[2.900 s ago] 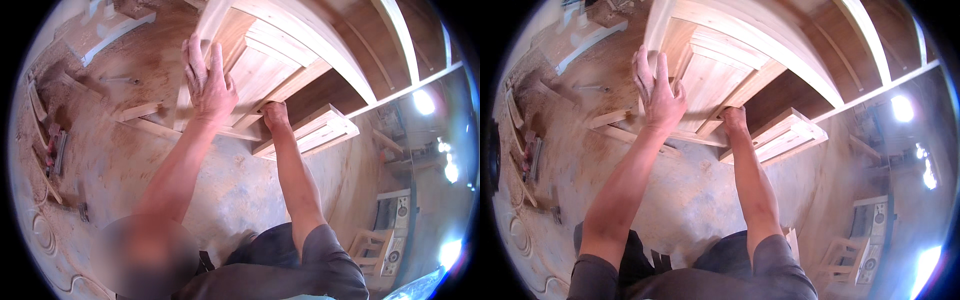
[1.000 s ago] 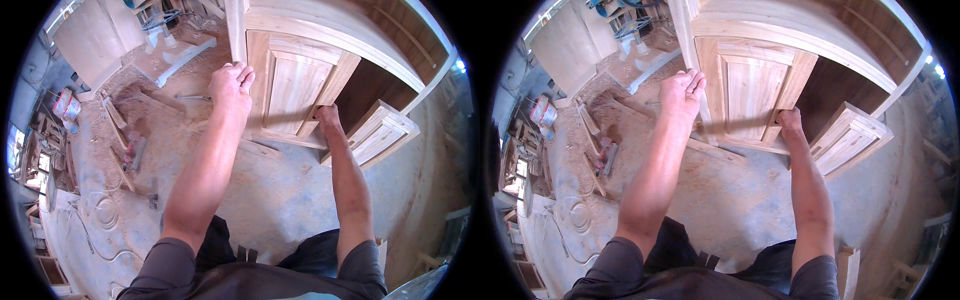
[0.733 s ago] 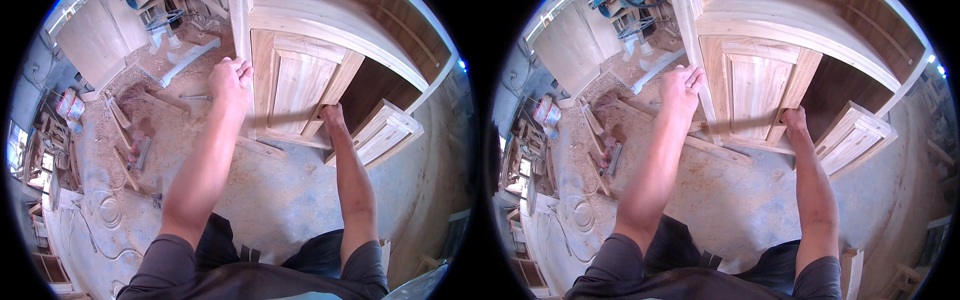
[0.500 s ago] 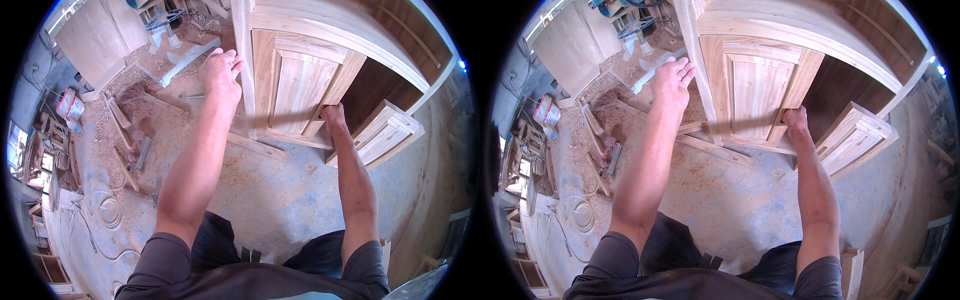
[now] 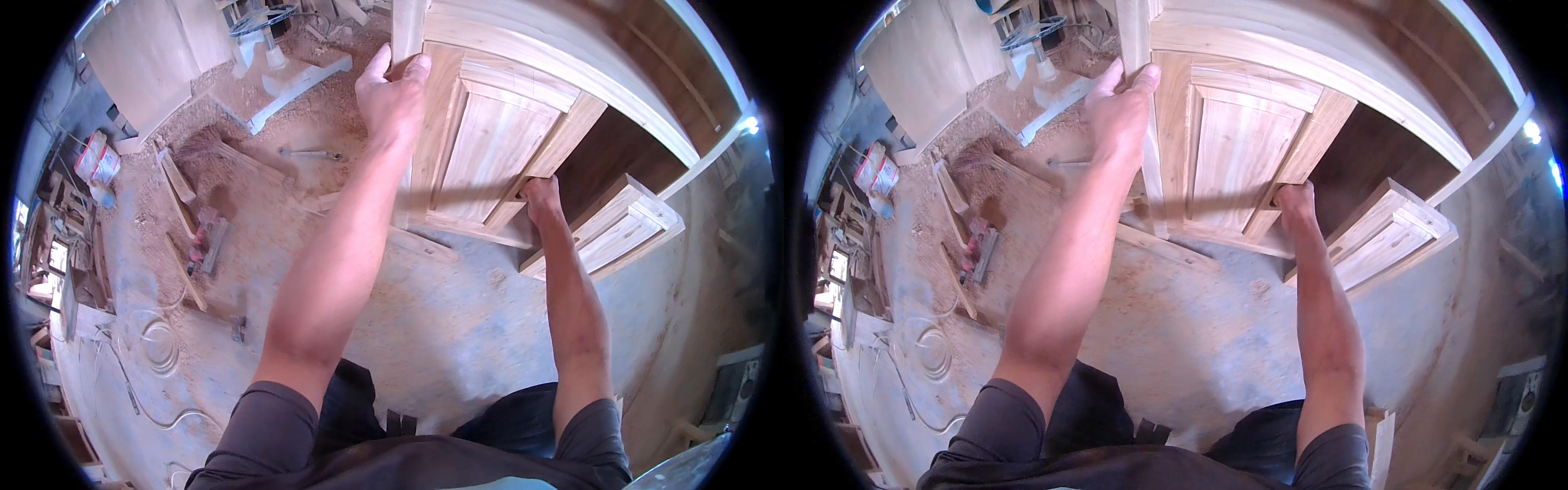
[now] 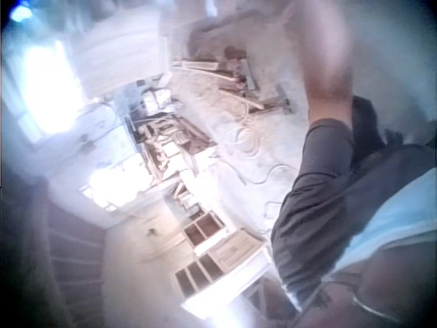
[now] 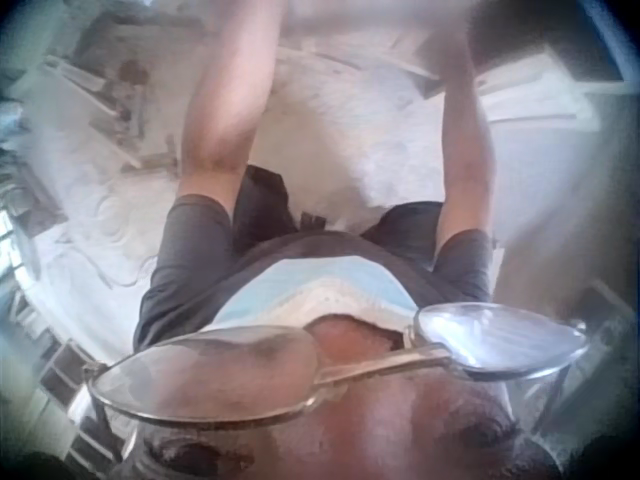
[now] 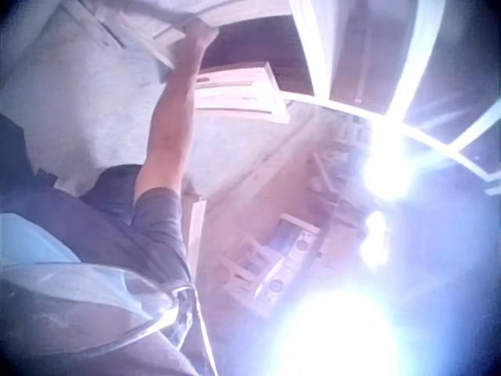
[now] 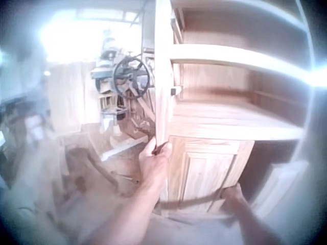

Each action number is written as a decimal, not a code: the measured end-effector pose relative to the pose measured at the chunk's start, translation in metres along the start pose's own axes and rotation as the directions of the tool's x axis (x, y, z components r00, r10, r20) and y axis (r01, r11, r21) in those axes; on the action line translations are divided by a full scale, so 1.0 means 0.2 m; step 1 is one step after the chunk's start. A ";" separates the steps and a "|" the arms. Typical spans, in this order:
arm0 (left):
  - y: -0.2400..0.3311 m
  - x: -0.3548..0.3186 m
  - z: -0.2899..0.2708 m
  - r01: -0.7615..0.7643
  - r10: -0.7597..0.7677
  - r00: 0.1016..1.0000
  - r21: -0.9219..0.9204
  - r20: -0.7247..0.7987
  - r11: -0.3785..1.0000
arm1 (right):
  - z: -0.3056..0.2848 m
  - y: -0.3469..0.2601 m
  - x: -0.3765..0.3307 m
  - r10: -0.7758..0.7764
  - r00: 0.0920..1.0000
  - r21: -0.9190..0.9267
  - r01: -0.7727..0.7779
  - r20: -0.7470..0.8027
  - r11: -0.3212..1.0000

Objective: The person repeatedly picks up a wooden panel, places it on a workbench, and then moves it to a stack of similar panels. This cycle is performed multiple times throughout the clip.

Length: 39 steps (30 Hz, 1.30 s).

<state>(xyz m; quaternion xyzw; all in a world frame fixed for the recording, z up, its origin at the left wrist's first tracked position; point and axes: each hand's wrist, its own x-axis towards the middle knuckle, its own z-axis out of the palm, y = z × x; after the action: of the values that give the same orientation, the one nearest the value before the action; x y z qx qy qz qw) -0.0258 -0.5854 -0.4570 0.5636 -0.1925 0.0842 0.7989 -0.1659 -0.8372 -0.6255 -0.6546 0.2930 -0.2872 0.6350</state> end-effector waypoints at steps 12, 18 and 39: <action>-0.07 0.01 -0.06 -0.066 0.060 0.997 0.118 0.050 0.991 | -0.04 0.02 0.03 -0.077 0.997 -0.181 0.077 0.007 0.980; -0.09 0.06 -0.11 -0.260 0.239 0.965 0.420 0.104 0.869 | 0.03 -0.08 -0.04 0.068 0.997 0.051 -0.067 -0.029 0.996; -0.03 0.01 -0.15 -0.272 0.216 0.956 0.333 0.196 0.903 | -0.12 0.04 0.07 -0.127 0.986 -0.254 0.150 0.105 0.955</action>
<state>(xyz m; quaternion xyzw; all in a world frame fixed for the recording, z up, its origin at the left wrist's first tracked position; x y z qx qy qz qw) -0.0157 -0.5604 -0.4697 0.6750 -0.3047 0.1733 0.6492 -0.1739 -0.8632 -0.6335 -0.7634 0.2538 -0.2610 0.5336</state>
